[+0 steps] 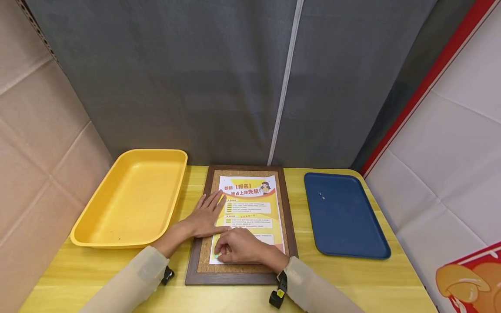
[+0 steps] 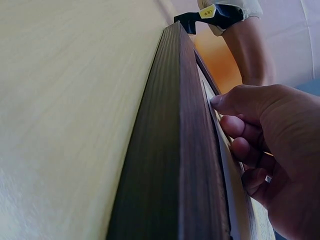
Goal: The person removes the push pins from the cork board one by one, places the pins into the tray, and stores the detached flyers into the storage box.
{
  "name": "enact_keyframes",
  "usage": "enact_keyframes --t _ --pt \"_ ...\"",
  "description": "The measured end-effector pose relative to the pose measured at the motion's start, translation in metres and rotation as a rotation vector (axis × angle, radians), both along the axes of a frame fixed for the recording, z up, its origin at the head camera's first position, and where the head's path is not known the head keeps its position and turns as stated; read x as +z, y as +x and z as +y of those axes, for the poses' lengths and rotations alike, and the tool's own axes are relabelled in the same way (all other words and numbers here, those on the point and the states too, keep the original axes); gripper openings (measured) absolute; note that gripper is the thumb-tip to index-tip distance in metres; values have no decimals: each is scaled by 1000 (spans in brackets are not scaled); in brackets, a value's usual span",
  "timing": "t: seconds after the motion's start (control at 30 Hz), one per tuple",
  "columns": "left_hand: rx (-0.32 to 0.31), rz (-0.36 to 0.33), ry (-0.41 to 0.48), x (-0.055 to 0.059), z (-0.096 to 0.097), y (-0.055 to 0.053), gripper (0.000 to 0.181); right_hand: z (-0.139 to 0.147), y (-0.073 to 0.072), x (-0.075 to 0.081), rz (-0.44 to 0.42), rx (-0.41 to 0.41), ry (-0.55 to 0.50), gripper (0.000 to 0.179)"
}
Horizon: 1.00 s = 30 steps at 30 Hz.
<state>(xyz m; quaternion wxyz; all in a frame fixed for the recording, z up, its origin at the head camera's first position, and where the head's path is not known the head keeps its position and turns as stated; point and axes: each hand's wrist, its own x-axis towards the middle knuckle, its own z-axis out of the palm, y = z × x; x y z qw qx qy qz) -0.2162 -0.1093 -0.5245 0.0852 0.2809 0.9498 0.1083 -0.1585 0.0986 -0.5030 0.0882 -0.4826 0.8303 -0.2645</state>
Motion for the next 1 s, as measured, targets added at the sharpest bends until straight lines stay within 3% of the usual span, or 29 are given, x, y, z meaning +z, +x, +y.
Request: enact_keyframes --t 0.2,0.73,1.0 --pt "-8 13 -28 10 1 3 108 -2 0 -3 -30 -37 16 10" --pt "0 6 -55 15 2 4 108 -4 3 -1 -69 -68 38 10" --pt "2 1 -18 4 1 2 110 -3 6 -3 -67 -77 15 10"
